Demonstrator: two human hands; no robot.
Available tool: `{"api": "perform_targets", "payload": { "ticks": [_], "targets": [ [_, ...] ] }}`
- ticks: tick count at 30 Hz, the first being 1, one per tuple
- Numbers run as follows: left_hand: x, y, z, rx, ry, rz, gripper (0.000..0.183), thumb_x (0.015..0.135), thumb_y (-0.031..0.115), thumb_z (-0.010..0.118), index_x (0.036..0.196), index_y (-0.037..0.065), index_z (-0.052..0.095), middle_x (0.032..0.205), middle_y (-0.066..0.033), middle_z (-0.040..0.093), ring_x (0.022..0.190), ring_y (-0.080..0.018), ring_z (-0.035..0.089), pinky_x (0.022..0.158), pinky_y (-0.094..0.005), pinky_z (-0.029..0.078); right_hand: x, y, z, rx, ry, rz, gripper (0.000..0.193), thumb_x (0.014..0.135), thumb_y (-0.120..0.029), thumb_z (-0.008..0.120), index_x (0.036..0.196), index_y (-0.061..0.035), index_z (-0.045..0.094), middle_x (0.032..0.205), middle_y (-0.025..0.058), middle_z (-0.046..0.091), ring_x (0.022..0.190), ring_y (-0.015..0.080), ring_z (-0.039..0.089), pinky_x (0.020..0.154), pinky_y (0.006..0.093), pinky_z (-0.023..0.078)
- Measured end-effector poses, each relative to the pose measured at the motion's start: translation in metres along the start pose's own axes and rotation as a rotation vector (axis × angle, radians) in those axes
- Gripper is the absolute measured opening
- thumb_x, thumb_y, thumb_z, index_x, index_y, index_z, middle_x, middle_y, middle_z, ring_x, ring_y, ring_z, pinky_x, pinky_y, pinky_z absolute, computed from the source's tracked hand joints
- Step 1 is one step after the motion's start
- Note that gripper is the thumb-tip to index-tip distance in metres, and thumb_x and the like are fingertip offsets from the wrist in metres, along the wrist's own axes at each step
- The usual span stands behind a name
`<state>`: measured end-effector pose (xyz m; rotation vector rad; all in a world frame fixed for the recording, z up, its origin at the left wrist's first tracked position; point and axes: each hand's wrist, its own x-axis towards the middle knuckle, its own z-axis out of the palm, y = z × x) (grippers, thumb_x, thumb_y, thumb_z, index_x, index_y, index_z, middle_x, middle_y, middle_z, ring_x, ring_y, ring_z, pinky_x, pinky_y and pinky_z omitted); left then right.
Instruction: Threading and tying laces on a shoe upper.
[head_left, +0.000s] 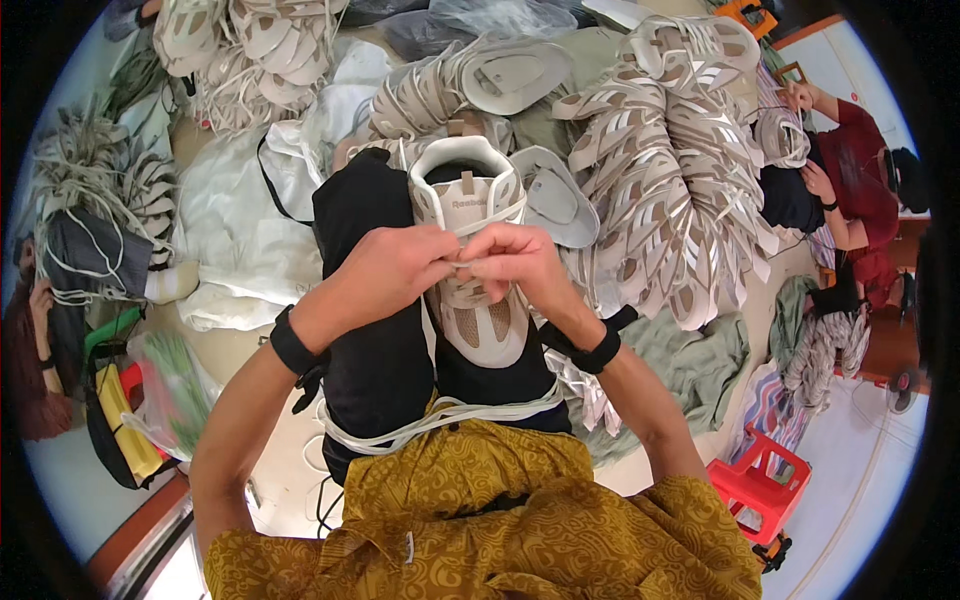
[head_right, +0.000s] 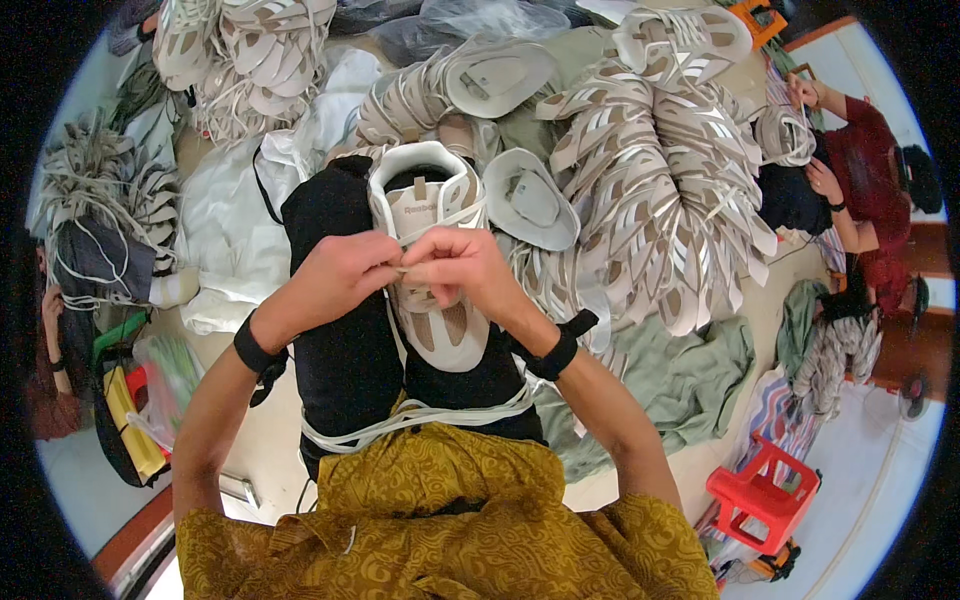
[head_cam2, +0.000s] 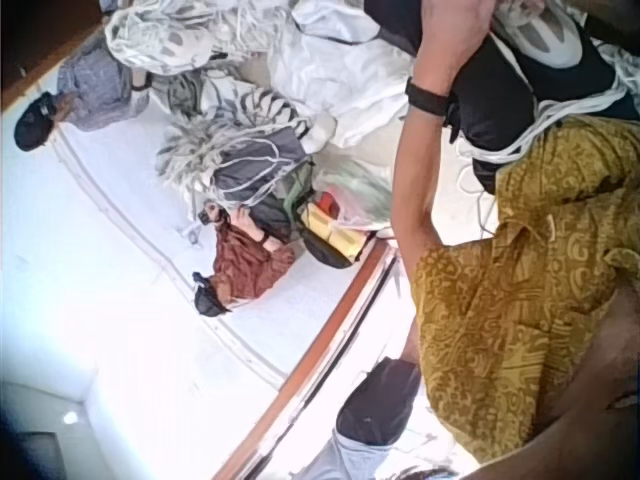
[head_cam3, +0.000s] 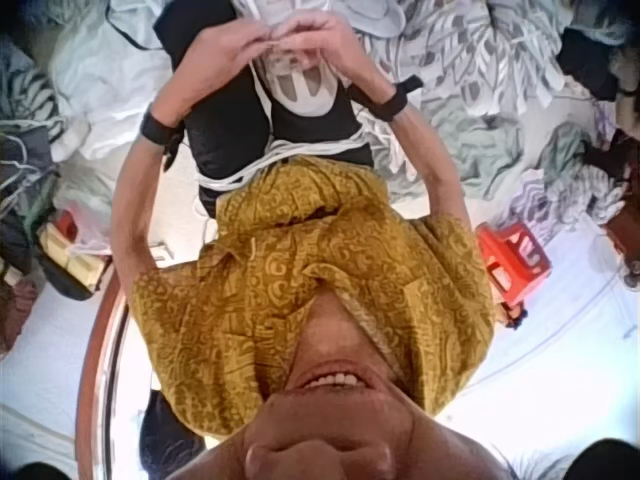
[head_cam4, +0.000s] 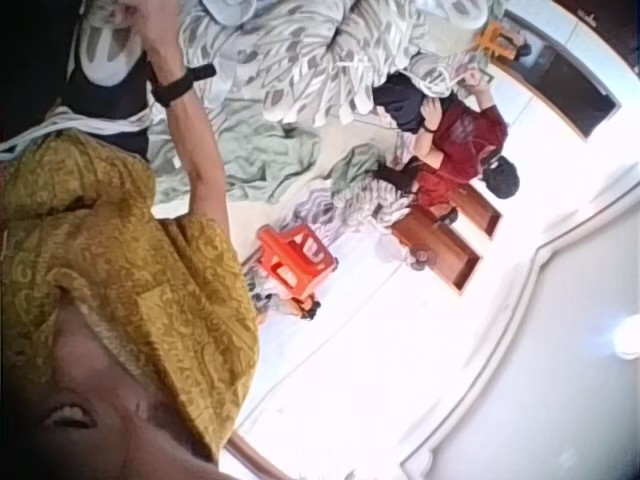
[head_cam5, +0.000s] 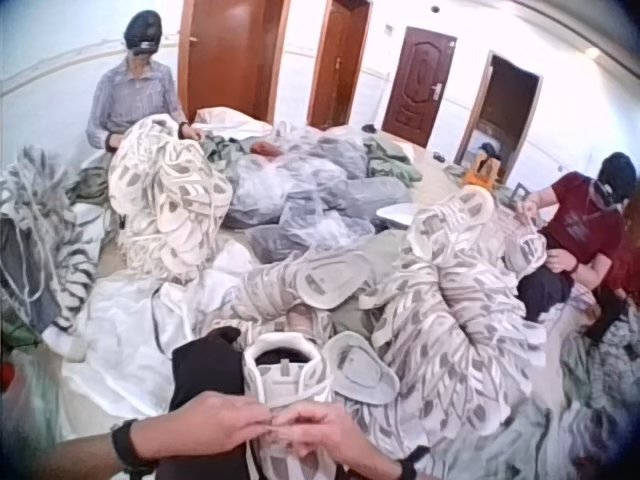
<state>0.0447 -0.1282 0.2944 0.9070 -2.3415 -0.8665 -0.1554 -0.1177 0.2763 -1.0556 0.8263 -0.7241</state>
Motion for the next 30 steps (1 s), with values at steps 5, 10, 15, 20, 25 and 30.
{"api": "perform_targets", "payload": {
  "ticks": [5,10,15,20,25,30],
  "targets": [
    [-0.034,0.036,0.013,0.129,-0.037,-0.191,0.018,0.075,0.013,0.061,0.085,0.003,0.049,0.073,-0.0139,0.052,0.063,-0.0324,0.055,0.054,-0.0374,0.044,0.006,-0.014,0.009,0.021,0.056,0.05,0.025,0.076,-0.007,0.059,0.1,-0.0007,0.058,0.069,0.0027,0.06,0.046,0.0059,0.049,0.046,0.0168,0.038],
    [-0.028,0.072,0.032,0.348,0.0,-0.189,0.034,0.068,0.015,0.067,0.092,0.003,0.046,0.075,-0.0124,0.053,0.062,-0.0286,0.057,0.052,-0.0351,0.047,0.024,-0.019,0.031,-1.162,0.014,-0.327,0.034,0.066,-0.014,0.064,0.099,-0.0097,0.061,0.06,0.0082,0.059,0.05,0.0228,0.056,0.05,0.0304,0.046],
    [-0.031,0.071,0.037,0.291,-0.037,-0.217,0.036,0.068,0.013,0.067,0.096,0.002,0.047,0.077,-0.0123,0.054,0.063,-0.0266,0.058,0.052,-0.0335,0.047,0.032,-0.017,0.03,-1.315,-0.024,-0.301,0.031,0.061,-0.015,0.065,0.092,-0.0129,0.064,0.06,0.01,0.058,0.056,0.0279,0.057,0.054,0.0343,0.047],
    [-0.05,0.051,0.019,-0.04,0.294,-0.187,0.015,0.076,0.0,0.057,0.091,0.001,0.056,0.087,-0.0122,0.06,0.066,-0.0191,0.06,0.058,-0.026,0.047,0.021,-0.016,0.024,-1.024,0.0,-0.252,0.023,0.062,-0.008,0.064,0.085,-0.0113,0.067,0.062,0.0087,0.059,0.056,0.0225,0.058,0.054,0.0306,0.047],
    [-0.052,0.034,0.003,-0.772,0.305,-0.799,0.021,0.087,0.017,0.048,0.094,-0.002,0.056,0.081,-0.0072,0.058,0.066,-0.0136,0.059,0.055,-0.023,0.046,-0.022,-0.018,0.042,-0.604,-0.341,-0.531,0.015,0.064,-0.002,0.064,0.077,-0.0095,0.065,0.063,0.0043,0.059,0.054,0.0178,0.057,0.051,0.0269,0.046],
    [-0.025,0.027,0.029,-1.179,0.153,-0.947,0.028,0.087,0.025,0.048,0.098,0.0,0.055,0.079,-0.0065,0.057,0.065,-0.0139,0.057,0.058,-0.024,0.046,-0.034,-0.009,0.052,-0.852,-0.308,-0.692,0.013,0.06,-0.003,0.058,0.067,-0.0129,0.062,0.056,0.0035,0.056,0.053,0.0213,0.057,0.046,0.0333,0.045]
  ]
}}
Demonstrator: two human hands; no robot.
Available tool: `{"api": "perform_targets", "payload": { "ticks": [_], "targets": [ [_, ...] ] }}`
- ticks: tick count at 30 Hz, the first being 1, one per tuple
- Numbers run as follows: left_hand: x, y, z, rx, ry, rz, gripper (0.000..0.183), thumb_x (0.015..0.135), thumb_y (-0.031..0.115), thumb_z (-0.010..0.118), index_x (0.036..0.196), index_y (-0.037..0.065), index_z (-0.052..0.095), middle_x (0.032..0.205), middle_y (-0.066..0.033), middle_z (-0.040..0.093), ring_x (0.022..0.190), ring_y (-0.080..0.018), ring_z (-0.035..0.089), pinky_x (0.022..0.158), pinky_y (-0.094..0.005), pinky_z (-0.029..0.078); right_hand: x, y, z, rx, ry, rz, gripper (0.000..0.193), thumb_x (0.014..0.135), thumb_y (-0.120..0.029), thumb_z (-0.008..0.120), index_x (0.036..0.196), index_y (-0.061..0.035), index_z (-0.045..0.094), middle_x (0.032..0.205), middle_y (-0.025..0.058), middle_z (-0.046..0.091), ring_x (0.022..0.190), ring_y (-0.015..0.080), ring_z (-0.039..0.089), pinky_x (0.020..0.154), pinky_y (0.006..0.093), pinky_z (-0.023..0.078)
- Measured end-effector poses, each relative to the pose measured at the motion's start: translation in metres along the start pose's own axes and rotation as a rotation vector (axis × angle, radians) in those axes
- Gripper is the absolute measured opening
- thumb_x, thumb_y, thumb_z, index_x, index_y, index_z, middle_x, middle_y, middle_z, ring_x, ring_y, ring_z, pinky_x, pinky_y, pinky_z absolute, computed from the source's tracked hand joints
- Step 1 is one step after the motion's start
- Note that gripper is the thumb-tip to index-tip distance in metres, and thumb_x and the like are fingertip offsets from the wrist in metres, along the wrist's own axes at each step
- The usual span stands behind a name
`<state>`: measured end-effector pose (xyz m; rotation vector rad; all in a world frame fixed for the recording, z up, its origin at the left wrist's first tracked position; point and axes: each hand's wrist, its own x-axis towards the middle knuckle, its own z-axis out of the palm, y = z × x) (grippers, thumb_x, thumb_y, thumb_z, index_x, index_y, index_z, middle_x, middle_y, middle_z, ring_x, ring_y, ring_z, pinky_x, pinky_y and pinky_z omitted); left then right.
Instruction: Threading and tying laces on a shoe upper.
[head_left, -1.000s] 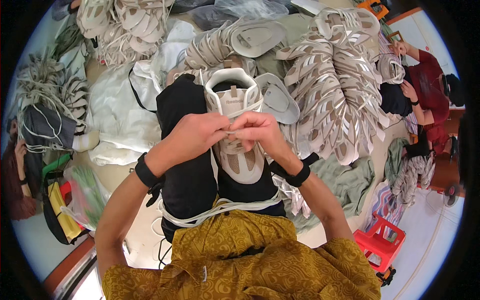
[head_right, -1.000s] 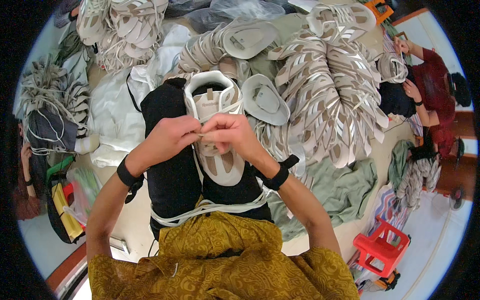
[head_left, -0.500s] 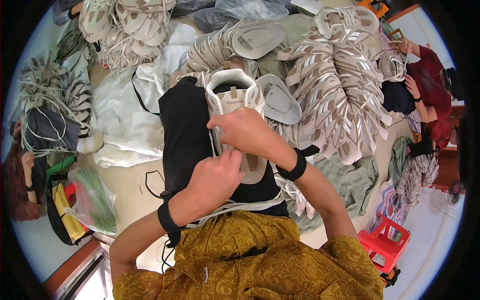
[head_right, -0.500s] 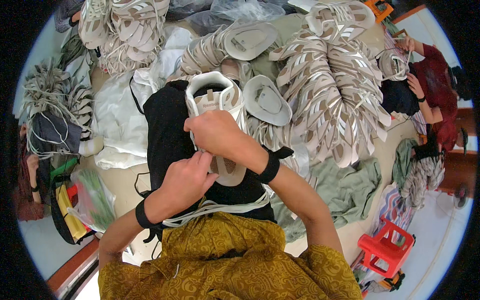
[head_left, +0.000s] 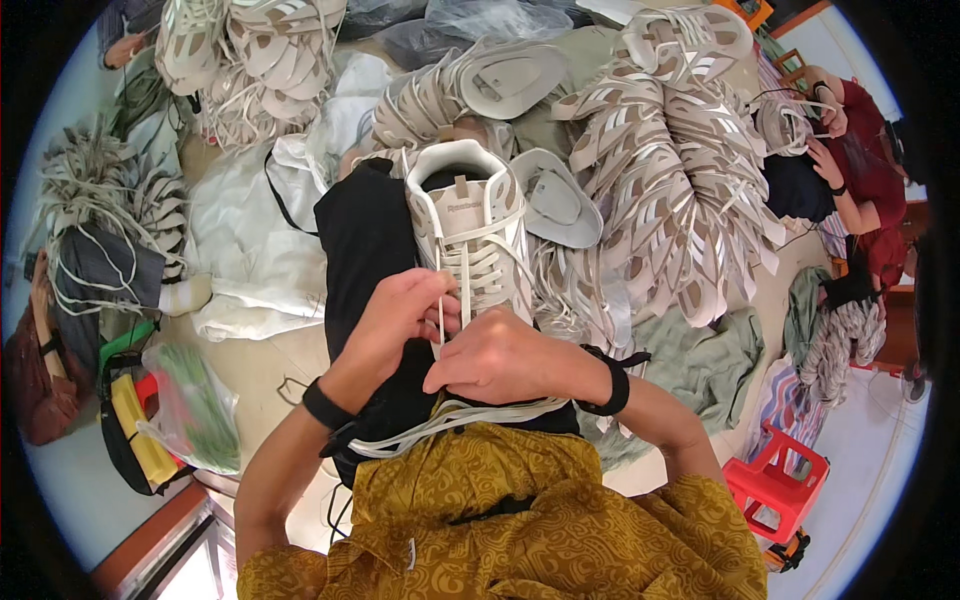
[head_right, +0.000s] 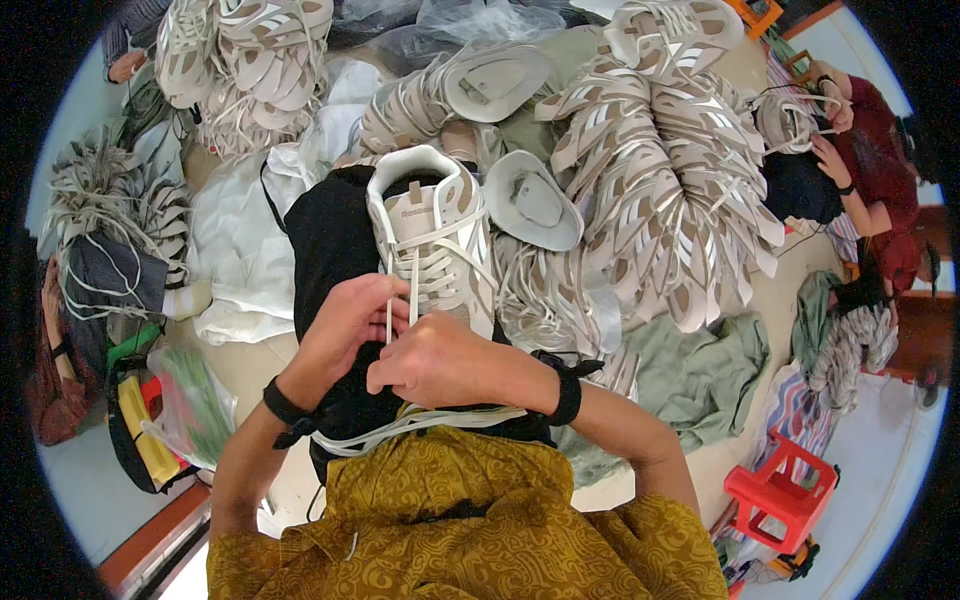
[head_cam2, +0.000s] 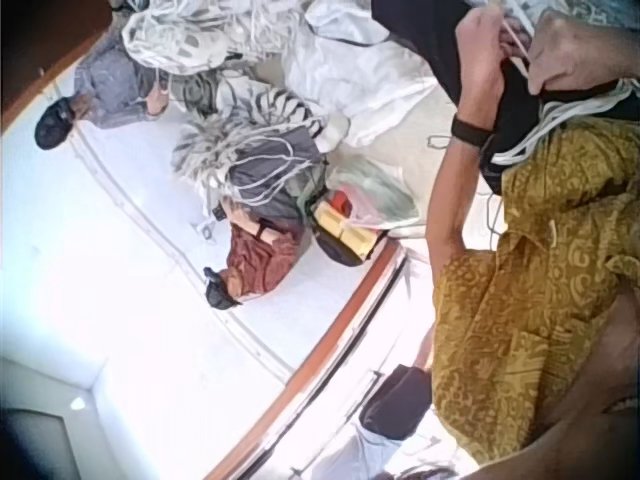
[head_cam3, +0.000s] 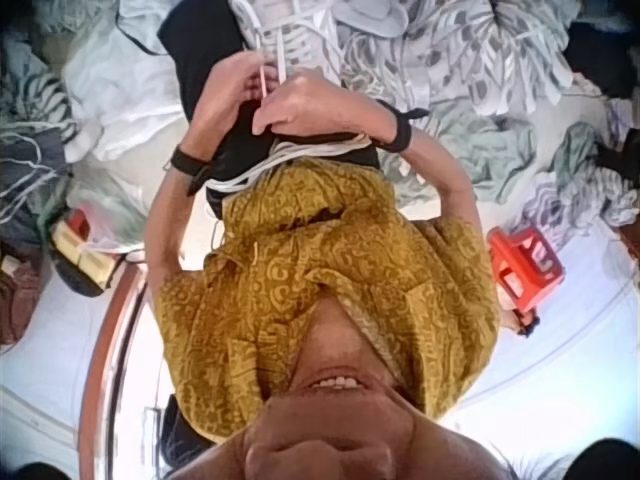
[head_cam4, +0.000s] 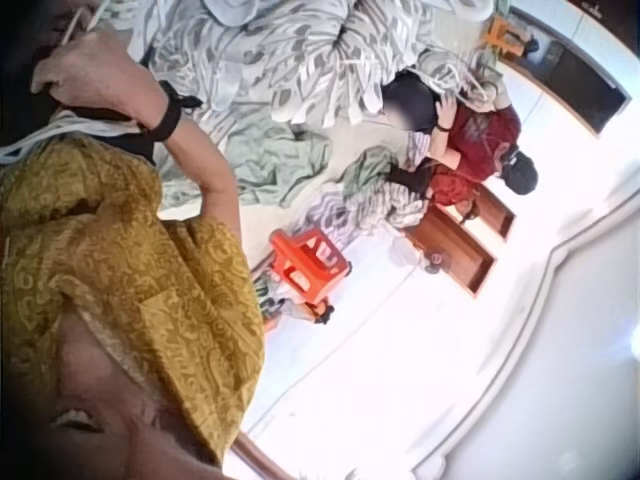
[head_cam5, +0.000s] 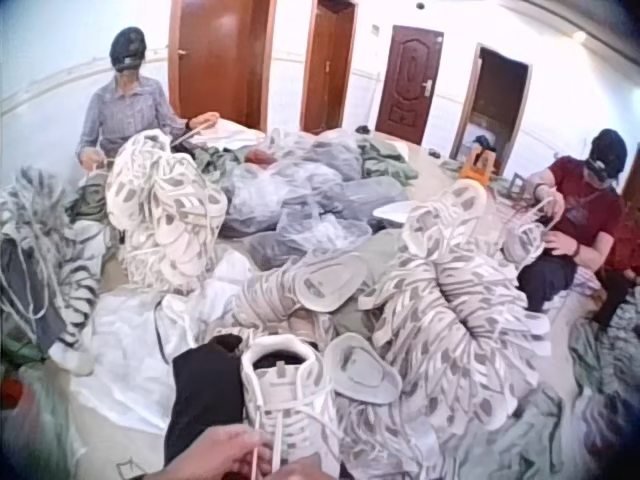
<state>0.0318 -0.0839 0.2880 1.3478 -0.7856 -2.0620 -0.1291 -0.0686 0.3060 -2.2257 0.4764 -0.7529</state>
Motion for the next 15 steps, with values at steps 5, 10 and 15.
{"api": "perform_targets", "payload": {
  "ticks": [5,10,15],
  "targets": [
    [0.008,0.0,0.003,-0.008,0.047,0.123,0.021,0.085,0.02,0.05,0.092,0.0,0.057,0.07,-0.0043,0.057,0.063,-0.0128,0.056,0.061,-0.0242,0.045,-0.015,0.009,-0.002,-0.058,0.009,0.073,0.013,0.064,-0.004,0.06,0.074,-0.0111,0.064,0.058,0.005,0.057,0.053,0.0212,0.057,0.048,0.031,0.046],
    [-0.052,0.001,0.002,0.709,0.037,0.468,0.018,0.085,0.015,0.051,0.083,0.001,0.061,0.067,-0.0052,0.06,0.063,-0.0117,0.058,0.058,-0.0249,0.045,-0.014,0.024,-0.035,0.409,0.284,0.608,0.022,0.072,-0.009,0.064,0.093,-0.0028,0.062,0.064,0.0031,0.059,0.056,0.0072,0.055,0.053,0.0217,0.044],
    [-0.088,-0.009,0.012,0.969,-0.102,0.771,0.01,0.076,0.01,0.061,0.082,0.002,0.062,0.07,-0.0092,0.059,0.065,-0.0239,0.057,0.059,-0.0328,0.046,0.023,0.025,-0.026,-0.143,0.137,0.441,0.026,0.069,-0.019,0.068,0.091,-0.0063,0.062,0.061,0.0037,0.059,0.051,0.015,0.057,0.049,0.0258,0.045]
  ]
}}
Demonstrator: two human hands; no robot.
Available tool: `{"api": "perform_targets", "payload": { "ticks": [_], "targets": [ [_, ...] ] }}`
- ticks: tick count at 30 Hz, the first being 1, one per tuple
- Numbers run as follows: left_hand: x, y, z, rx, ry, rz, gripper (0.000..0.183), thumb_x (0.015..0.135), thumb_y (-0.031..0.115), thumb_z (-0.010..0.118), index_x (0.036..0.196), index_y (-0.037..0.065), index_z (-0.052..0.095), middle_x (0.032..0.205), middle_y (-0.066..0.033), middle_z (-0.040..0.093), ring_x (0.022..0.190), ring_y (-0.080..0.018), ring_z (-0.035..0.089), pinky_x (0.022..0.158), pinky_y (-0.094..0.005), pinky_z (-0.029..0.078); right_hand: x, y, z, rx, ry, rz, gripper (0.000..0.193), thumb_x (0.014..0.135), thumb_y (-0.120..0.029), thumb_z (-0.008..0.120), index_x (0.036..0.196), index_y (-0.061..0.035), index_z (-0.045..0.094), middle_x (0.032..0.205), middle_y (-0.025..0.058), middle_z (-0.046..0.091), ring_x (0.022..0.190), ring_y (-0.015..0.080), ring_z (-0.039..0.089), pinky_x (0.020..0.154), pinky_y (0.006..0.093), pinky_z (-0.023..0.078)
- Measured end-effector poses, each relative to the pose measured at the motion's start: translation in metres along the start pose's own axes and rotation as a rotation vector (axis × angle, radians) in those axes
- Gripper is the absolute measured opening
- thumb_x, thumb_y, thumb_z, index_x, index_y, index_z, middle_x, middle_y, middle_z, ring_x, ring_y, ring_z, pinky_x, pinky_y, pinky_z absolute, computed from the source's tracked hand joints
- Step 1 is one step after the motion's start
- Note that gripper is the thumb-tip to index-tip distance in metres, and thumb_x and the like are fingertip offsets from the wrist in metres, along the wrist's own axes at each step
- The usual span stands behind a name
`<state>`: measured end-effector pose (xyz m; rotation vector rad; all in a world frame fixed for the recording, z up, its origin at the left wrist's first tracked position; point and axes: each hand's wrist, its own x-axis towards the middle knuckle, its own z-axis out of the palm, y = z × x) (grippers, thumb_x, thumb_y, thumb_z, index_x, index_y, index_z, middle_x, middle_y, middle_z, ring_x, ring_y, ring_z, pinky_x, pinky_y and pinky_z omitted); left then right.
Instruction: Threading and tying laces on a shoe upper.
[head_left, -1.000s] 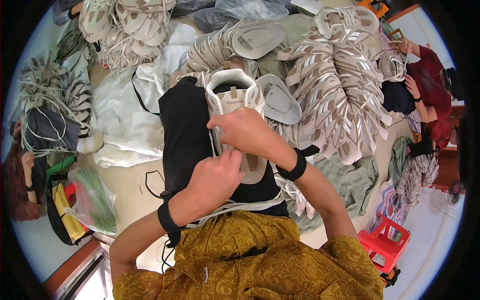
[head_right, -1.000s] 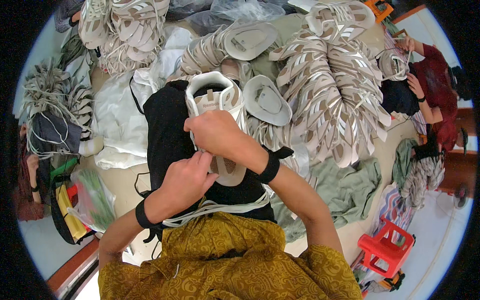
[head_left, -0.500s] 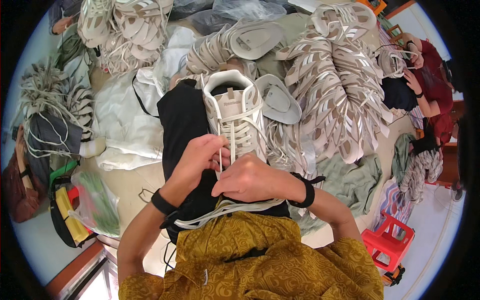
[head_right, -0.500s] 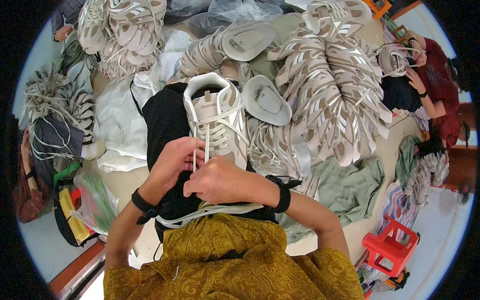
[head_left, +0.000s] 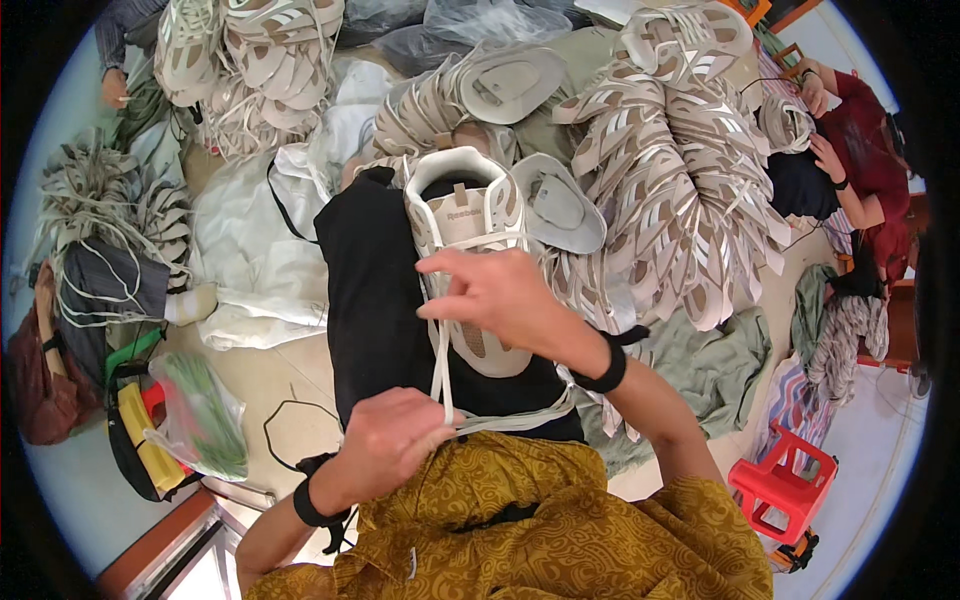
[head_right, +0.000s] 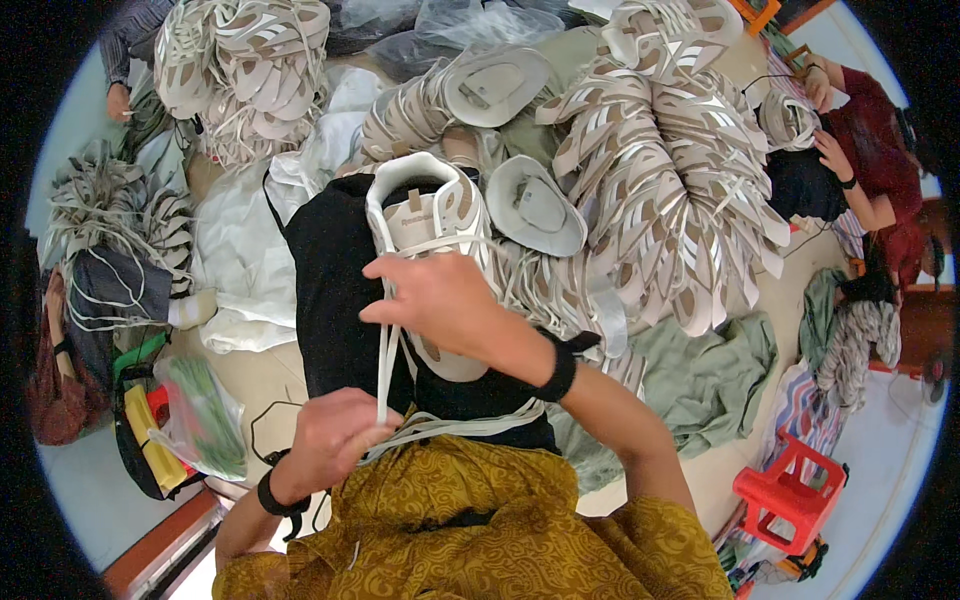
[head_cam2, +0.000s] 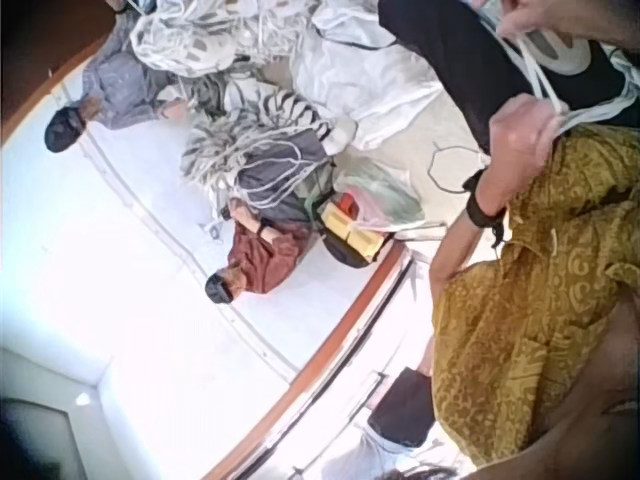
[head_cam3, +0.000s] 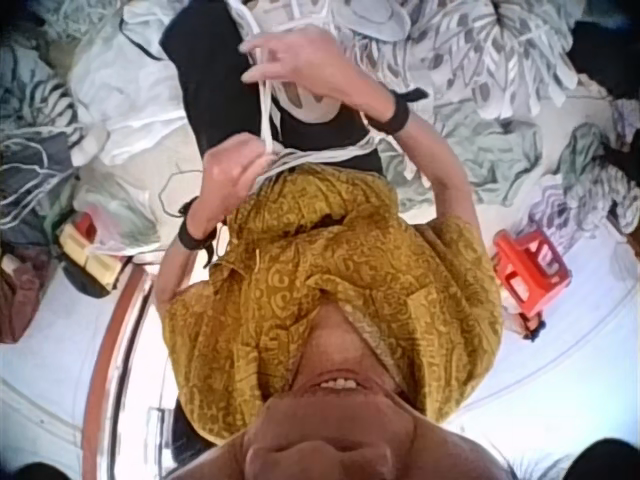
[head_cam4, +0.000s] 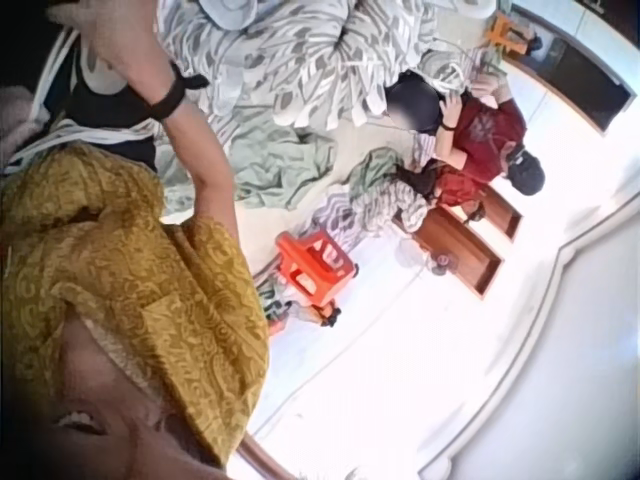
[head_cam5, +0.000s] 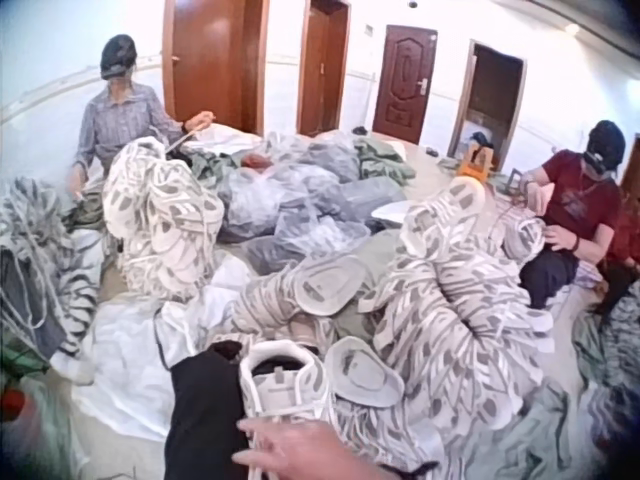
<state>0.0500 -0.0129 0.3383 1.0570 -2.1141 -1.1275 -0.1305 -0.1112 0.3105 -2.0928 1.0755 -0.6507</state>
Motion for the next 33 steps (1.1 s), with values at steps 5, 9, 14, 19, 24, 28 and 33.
{"api": "perform_targets", "payload": {
  "ticks": [5,9,14,19,24,28,33],
  "targets": [
    [0.003,0.001,0.004,-0.015,0.028,0.075,0.011,0.074,0.01,0.063,0.082,0.002,0.062,0.073,-0.0092,0.059,0.069,-0.0238,0.058,0.061,-0.0318,0.046,0.001,0.009,0.031,-0.225,0.072,-0.146,0.022,0.065,-0.013,0.066,0.087,-0.0096,0.063,0.064,0.0072,0.062,0.057,0.0216,0.061,0.053,0.0309,0.049],
    [0.002,-0.02,-0.009,-0.269,0.203,-0.178,0.011,0.079,0.007,0.055,0.084,0.0,0.06,0.081,-0.009,0.06,0.074,-0.0203,0.058,0.068,-0.0274,0.046,-0.006,0.012,0.019,0.089,0.039,-0.144,0.018,0.066,-0.006,0.064,0.083,-0.01,0.066,0.072,0.0074,0.064,0.059,0.0198,0.062,0.054,0.0293,0.05],
    [0.027,-0.042,-0.015,-0.722,0.289,-0.621,0.028,0.09,0.021,0.043,0.098,-0.003,0.055,0.081,-0.0099,0.06,0.077,-0.0136,0.058,0.068,-0.0262,0.047,-0.03,-0.015,0.027,0.221,0.058,-0.474,0.014,0.065,-0.008,0.064,0.079,-0.0106,0.065,0.06,0.0036,0.058,0.051,0.017,0.056,0.045,0.0278,0.044],
    [0.049,-0.052,0.003,-1.166,0.184,-0.729,0.027,0.086,0.021,0.05,0.1,-0.002,0.052,0.073,-0.0076,0.059,0.067,-0.018,0.058,0.062,-0.0287,0.047,-0.047,-0.041,0.05,0.3,-0.121,-0.7,0.02,0.063,-0.011,0.061,0.083,-0.0104,0.061,0.053,0.0001,0.043,0.046,0.0157,0.049,0.039,0.0288,0.037],
    [0.038,-0.045,-0.002,-1.215,0.202,-0.676,0.02,0.085,0.019,0.052,0.092,0.0,0.053,0.063,-0.0049,0.054,0.059,-0.0173,0.055,0.058,-0.0287,0.046,-0.062,-0.041,0.053,0.338,-0.19,-0.686,0.022,0.064,-0.011,0.06,0.086,-0.0087,0.06,0.057,-0.0002,0.044,0.048,0.0152,0.05,0.04,0.0286,0.037],
    [0.01,-0.024,-0.034,-1.017,0.381,-0.609,0.016,0.084,0.015,0.052,0.087,0.0,0.053,0.059,-0.005,0.052,0.057,-0.0169,0.055,0.057,-0.0279,0.046,-0.069,-0.036,0.049,0.335,-0.184,-0.674,0.019,0.068,-0.013,0.059,0.087,-0.0088,0.06,0.056,-0.0001,0.042,0.047,0.0161,0.048,0.04,0.0286,0.036],
    [-0.017,-0.035,-0.103,-0.932,0.67,-0.311,0.017,0.089,0.019,0.047,0.083,0.004,0.05,0.063,-0.0006,0.044,0.059,-0.0126,0.047,0.059,-0.0247,0.043,-0.05,0.0,-0.004,0.001,0.099,-0.357,0.03,0.063,-0.012,0.066,0.092,-0.0083,0.062,0.069,0.0036,0.056,0.059,0.0169,0.054,0.053,0.0302,0.045]
  ]
}}
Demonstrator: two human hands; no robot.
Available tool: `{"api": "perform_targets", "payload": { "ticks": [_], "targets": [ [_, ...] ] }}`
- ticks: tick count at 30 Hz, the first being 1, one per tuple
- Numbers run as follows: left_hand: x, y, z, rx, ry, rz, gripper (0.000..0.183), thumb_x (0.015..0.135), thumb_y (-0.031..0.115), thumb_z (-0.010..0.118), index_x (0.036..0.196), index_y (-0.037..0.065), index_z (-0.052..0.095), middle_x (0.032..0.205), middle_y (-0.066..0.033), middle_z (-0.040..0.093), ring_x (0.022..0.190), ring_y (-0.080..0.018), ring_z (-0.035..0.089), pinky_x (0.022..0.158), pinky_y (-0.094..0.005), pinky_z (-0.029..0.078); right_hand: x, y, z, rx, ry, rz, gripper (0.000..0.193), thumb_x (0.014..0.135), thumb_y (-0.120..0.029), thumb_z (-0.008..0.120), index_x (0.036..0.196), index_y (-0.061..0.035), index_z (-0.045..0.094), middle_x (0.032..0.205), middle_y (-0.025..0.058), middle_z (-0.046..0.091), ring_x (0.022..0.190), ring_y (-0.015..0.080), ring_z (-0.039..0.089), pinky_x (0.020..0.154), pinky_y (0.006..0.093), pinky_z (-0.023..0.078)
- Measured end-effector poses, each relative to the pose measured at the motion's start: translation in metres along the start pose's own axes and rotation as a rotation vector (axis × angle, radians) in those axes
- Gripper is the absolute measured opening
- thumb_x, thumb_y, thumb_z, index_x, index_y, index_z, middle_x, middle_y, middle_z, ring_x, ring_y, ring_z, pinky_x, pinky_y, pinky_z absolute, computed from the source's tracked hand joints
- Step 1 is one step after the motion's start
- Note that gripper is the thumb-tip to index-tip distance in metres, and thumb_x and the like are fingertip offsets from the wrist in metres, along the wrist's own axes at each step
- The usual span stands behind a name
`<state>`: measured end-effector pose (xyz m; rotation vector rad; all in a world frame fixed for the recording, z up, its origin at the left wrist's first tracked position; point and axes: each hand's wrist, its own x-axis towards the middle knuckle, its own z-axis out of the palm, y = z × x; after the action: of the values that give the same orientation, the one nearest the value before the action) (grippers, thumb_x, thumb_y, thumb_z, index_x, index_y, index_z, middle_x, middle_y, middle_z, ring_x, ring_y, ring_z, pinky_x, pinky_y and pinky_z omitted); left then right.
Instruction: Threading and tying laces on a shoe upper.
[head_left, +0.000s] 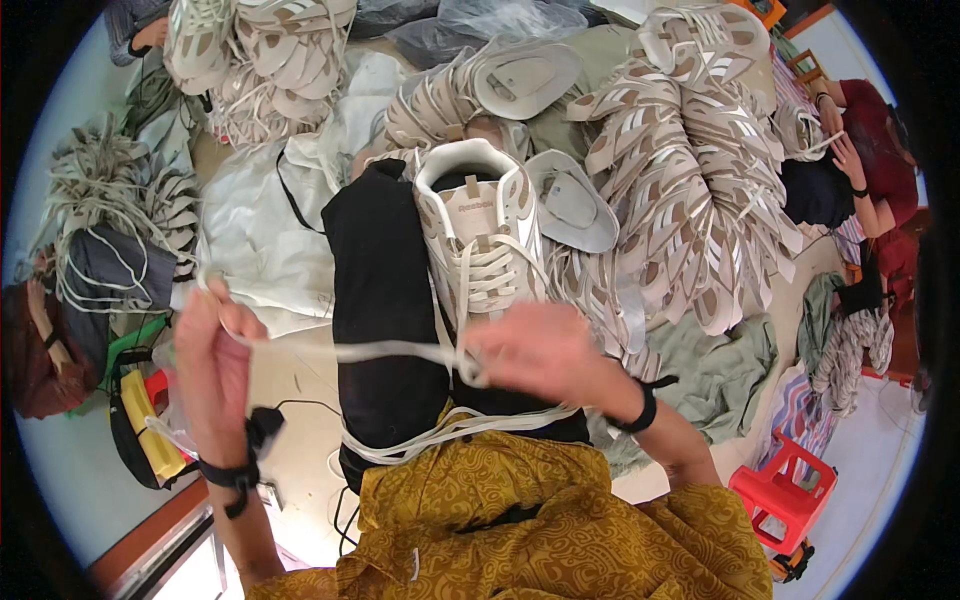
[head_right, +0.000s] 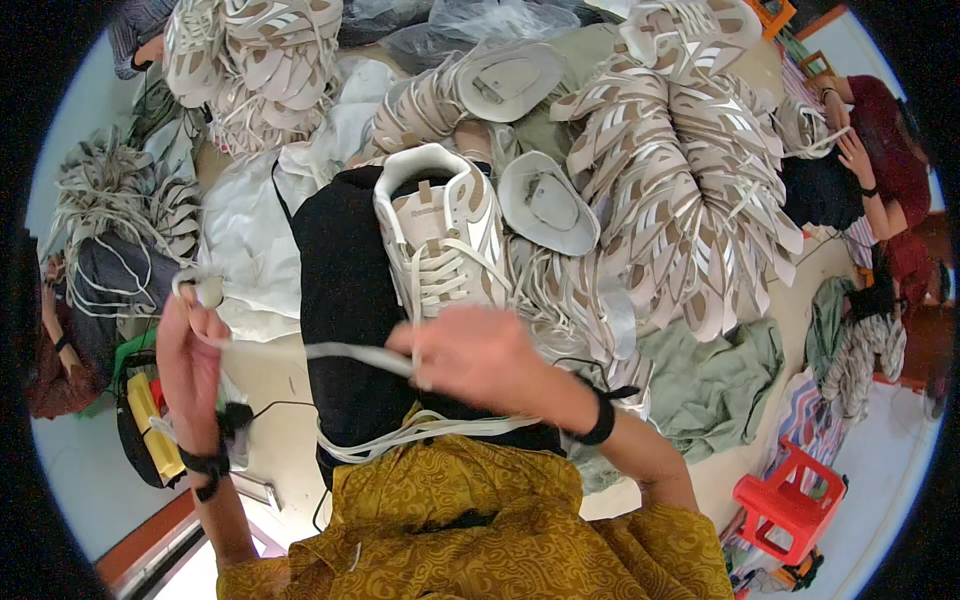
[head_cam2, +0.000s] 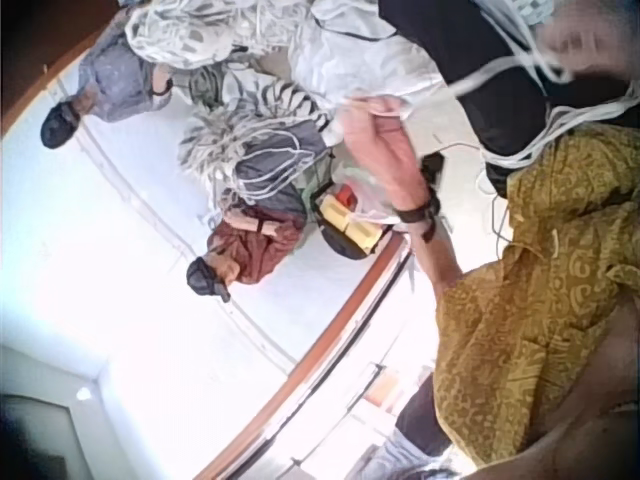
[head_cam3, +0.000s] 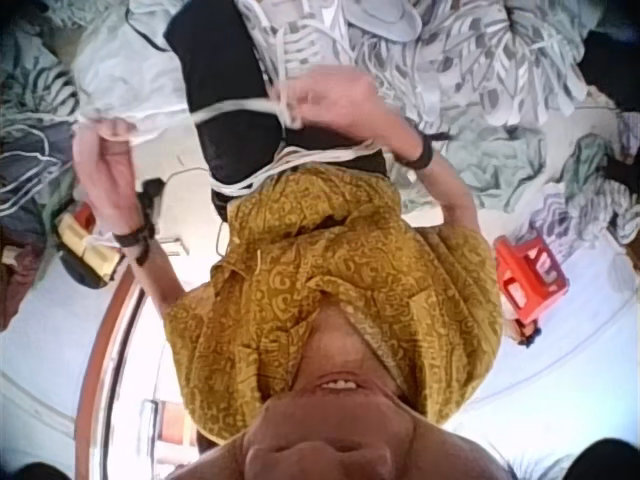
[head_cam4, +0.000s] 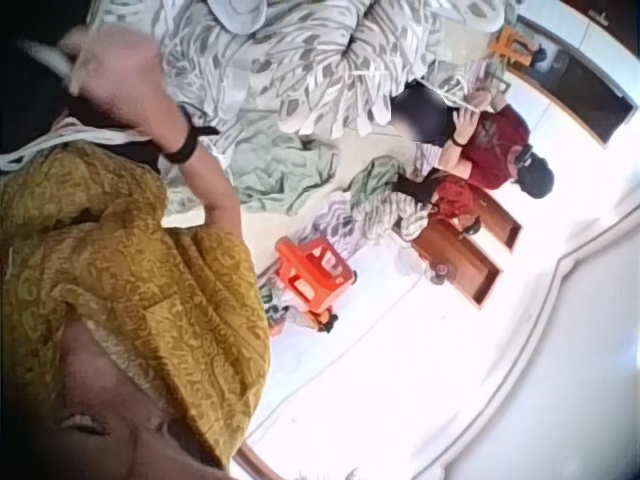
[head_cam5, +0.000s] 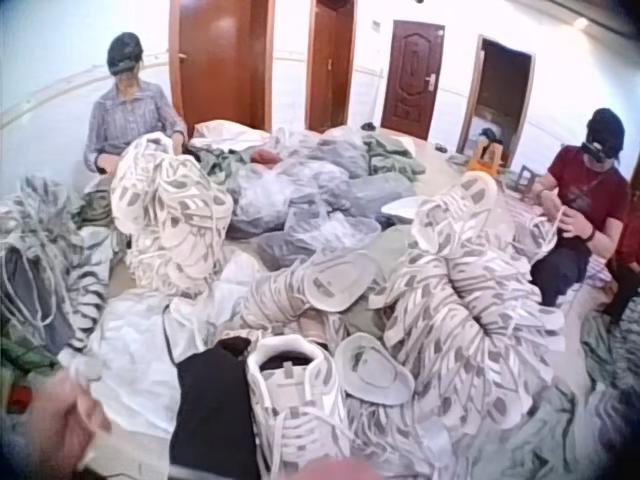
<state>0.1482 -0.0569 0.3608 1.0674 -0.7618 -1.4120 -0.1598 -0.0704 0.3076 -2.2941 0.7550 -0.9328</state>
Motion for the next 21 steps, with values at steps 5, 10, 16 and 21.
{"api": "perform_targets", "payload": {
  "ticks": [5,10,16,21],
  "targets": [
    [0.052,0.02,-0.039,0.329,0.284,0.158,0.031,0.089,0.022,0.049,0.112,0.001,0.05,0.084,-0.0042,0.059,0.076,-0.0131,0.057,0.064,-0.0238,0.044,-0.016,0.058,-0.026,-0.154,0.218,0.513,0.051,0.061,-0.005,0.065,0.111,-0.0071,0.054,0.076,0.0066,0.058,0.065,0.0216,0.056,0.06,0.0304,0.047],
    [0.086,0.016,-0.032,1.464,0.394,0.454,0.026,0.084,0.023,0.055,0.099,0.001,0.057,0.086,-0.0115,0.063,0.077,-0.0241,0.062,0.066,-0.0326,0.047,-0.03,0.075,-0.002,-0.131,0.216,0.562,0.059,0.061,0.0,0.061,0.118,-0.0083,0.049,0.074,0.0074,0.058,0.064,0.0226,0.056,0.061,0.032,0.047],
    [0.061,-0.059,0.057,1.298,-0.189,0.58,0.011,0.075,0.008,0.062,0.085,0.003,0.062,0.083,-0.0118,0.061,0.076,-0.0242,0.06,0.068,-0.03,0.048,-0.034,0.082,0.007,-0.146,0.214,0.545,0.06,0.061,0.004,0.057,0.119,-0.0075,0.048,0.066,0.0064,0.055,0.062,0.0202,0.056,0.06,0.0303,0.046],
    [0.061,-0.088,0.1,1.384,-0.404,0.843,0.034,0.065,0.005,0.065,0.098,0.002,0.055,0.104,-0.0134,0.054,0.102,-0.0293,0.05,0.085,-0.0361,0.041,-0.036,0.085,-0.014,0.612,0.383,0.741,0.064,0.061,0.007,0.055,0.123,-0.0069,0.044,0.068,0.0063,0.053,0.062,0.014,0.054,0.061,0.0225,0.044]
  ]
}}
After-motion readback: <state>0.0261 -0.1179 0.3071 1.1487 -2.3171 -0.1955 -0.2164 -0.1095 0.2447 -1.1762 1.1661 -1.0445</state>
